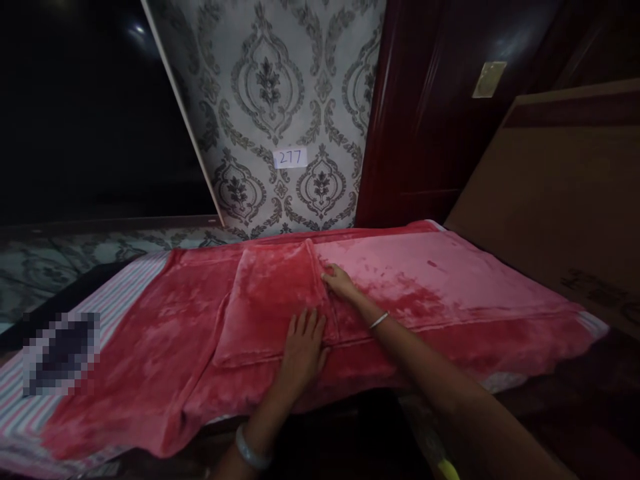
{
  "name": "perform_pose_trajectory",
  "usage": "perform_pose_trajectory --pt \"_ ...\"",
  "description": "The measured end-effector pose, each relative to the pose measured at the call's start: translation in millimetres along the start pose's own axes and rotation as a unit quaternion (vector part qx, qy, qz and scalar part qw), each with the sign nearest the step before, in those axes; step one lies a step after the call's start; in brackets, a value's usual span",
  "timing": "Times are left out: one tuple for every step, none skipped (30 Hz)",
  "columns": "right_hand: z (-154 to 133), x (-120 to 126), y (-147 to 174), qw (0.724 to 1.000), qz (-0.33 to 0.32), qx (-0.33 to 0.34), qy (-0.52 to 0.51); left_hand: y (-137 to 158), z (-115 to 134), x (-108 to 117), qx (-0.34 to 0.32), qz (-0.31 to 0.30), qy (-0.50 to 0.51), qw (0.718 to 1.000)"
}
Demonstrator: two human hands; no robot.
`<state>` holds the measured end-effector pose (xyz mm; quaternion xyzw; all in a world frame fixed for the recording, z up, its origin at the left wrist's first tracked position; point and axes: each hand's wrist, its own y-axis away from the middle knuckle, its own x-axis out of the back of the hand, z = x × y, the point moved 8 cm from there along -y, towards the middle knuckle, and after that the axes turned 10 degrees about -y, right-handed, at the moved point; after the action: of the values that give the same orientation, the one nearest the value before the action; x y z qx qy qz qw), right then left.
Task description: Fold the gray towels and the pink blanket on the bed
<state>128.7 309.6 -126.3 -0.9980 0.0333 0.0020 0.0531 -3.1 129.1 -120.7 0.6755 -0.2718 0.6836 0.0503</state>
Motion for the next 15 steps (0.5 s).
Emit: perform_pose_trajectory --pt "-2 -3 -11 1.000 0.009 -0.003 0.017 1 -1 -1 0.001 0.002 -0.002 1.000" --pt "-4 -7 -22 0.999 0.017 -0.008 0.032 2 -1 -1 0.000 0.002 -0.003 1.000" --pt "-7 -11 -33 0.999 0.023 -0.008 0.041 3 -2 -1 -0.001 0.002 -0.004 1.000" --pt "-11 -15 -43 0.998 0.029 -0.006 0.047 3 -2 0 -0.003 0.002 -0.004 1.000" --pt "-13 -19 -52 0.998 0.033 -0.005 0.053 2 -3 0 -0.005 0.001 -0.004 1.000" --pt "-15 -23 -60 0.998 0.036 -0.003 0.056 2 -3 0 -0.008 -0.001 -0.003 1.000" --pt "-17 -27 -67 0.998 0.038 -0.002 0.057 1 -3 0 -0.010 -0.002 -0.003 1.000" --pt "-18 -31 -73 0.998 0.039 0.001 0.056 1 -4 -1 -0.013 -0.003 -0.002 1.000" --pt "-18 -35 -78 0.998 0.041 0.005 0.055 0 -5 -2 -0.014 -0.001 -0.003 1.000" --pt "-19 -39 -83 0.998 0.043 0.009 0.054 -1 -6 -4 -0.015 0.001 -0.005 1.000" --pt "-19 -42 -88 0.997 0.045 0.014 0.054 -2 -8 -6 -0.017 0.005 -0.008 1.000" --pt "-19 -45 -93 0.997 0.047 0.017 0.055 -3 -10 -9 -0.021 0.009 -0.009 1.000" --pt "-19 -47 -97 0.997 0.050 0.020 0.057 -3 -11 -11 -0.027 0.016 -0.009 0.999" --pt "-18 -49 -102 0.996 0.053 0.023 0.061 -4 -12 -14 -0.035 0.026 -0.007 0.999" --pt "-18 -50 -105 0.996 0.057 0.026 0.065 -4 -13 -17 -0.041 0.039 -0.003 0.998"
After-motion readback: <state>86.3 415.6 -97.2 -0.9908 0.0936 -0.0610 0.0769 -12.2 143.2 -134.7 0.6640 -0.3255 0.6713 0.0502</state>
